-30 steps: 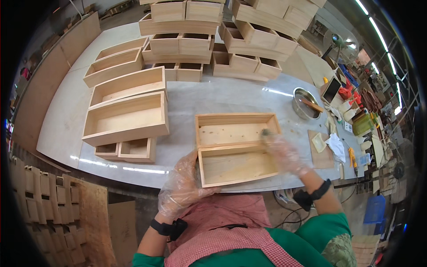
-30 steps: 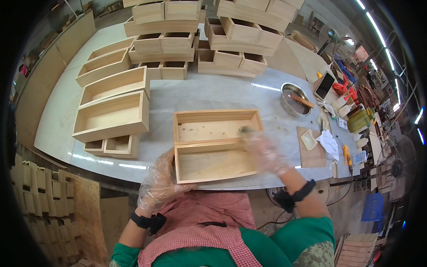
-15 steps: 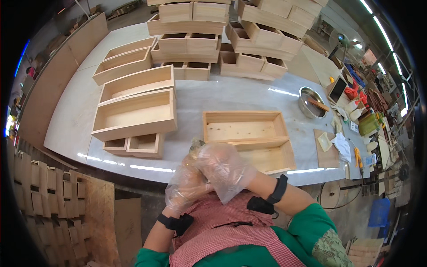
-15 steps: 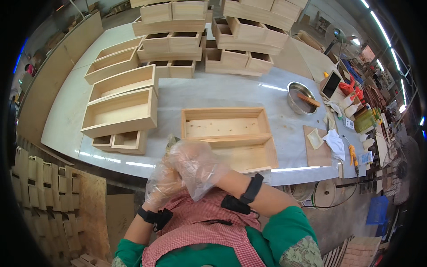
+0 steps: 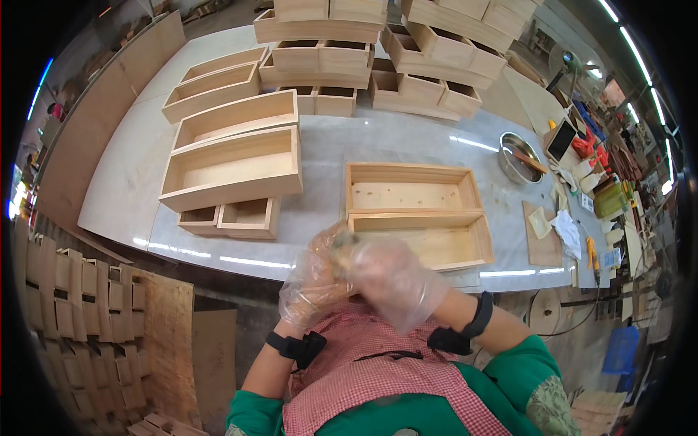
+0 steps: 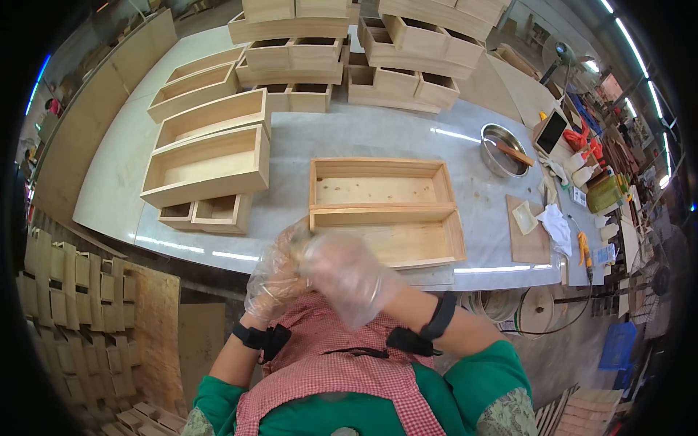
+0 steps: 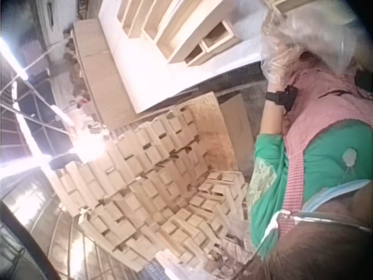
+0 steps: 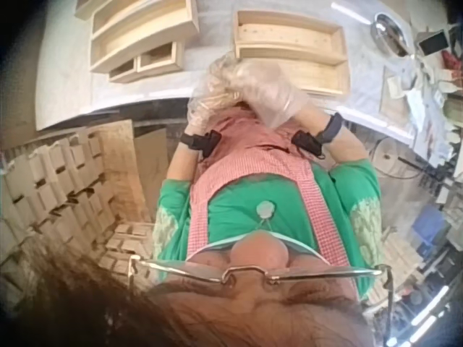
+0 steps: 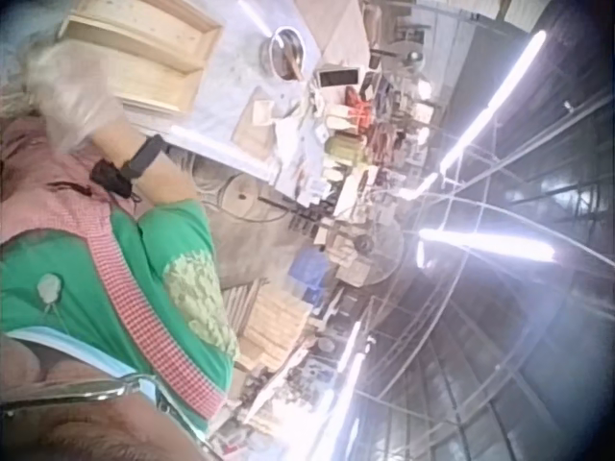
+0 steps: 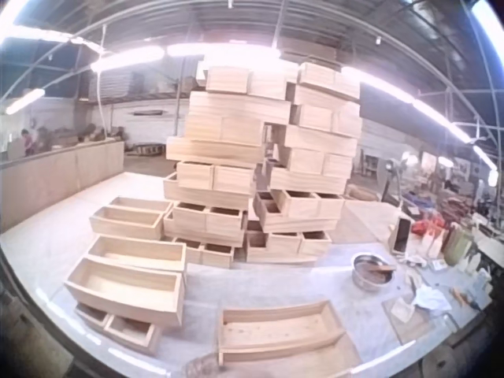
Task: Applying a liquid finish or oil to wooden boxes using a cloth and stacking them on a table.
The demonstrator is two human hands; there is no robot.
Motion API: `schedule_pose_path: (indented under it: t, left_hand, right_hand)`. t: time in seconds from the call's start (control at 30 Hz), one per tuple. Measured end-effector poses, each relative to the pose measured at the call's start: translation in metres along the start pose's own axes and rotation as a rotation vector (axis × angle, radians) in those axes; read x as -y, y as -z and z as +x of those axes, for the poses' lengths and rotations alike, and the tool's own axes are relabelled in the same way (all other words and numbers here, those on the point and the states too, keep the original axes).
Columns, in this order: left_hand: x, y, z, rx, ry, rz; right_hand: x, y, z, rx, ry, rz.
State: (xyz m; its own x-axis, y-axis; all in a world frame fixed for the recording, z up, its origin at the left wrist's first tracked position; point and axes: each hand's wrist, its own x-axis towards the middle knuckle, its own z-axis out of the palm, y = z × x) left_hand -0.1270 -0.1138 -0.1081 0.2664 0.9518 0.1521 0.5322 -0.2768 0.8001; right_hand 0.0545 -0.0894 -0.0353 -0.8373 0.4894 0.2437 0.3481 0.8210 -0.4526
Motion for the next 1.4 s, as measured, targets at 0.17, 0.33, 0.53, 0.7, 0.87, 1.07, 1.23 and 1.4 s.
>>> schedule_pose_path:
  t: [0.17, 0.33, 0.53, 0.7, 0.87, 1.07, 1.23, 1.4]
  left_hand:
    - [-0.004, -0.005, 0.003, -0.076, 0.024, 0.057]
    - [-0.01, -0.007, 0.006, -0.033, 0.038, 0.082]
    - [-0.002, -0.014, 0.006, -0.074, -0.006, 0.05]
    - [0.001, -0.013, 0.005, -0.08, -0.068, 0.051]
    - [-0.004, -0.006, -0.005, -0.074, -0.09, 0.239]
    - [-0.006, -0.007, -0.004, -0.1, -0.141, 0.249]
    - [-0.001, -0.009, 0.0, -0.086, -0.134, 0.188]
    - [0.006, -0.012, -0.001, -0.113, -0.096, 0.091]
  right_hand:
    - [0.025, -0.005, -0.036, 0.116, -0.21, -0.236]
    - [-0.005, 0.019, -0.137, -0.038, -0.358, -0.459]
    - [-0.026, 0.015, -0.202, -0.278, -0.387, -0.688]
    - [0.019, 0.002, -0.088, -0.256, -0.322, -0.314]
    - [0.001, 0.02, -0.119, -0.091, -0.375, -0.314]
    - [-0.04, 0.039, -0.143, -0.285, -0.355, -0.364]
    - [-0.066, -0.007, -0.019, -0.411, -0.022, 0.248]
    - [-0.094, 0.004, -0.056, -0.184, -0.221, -0.186]
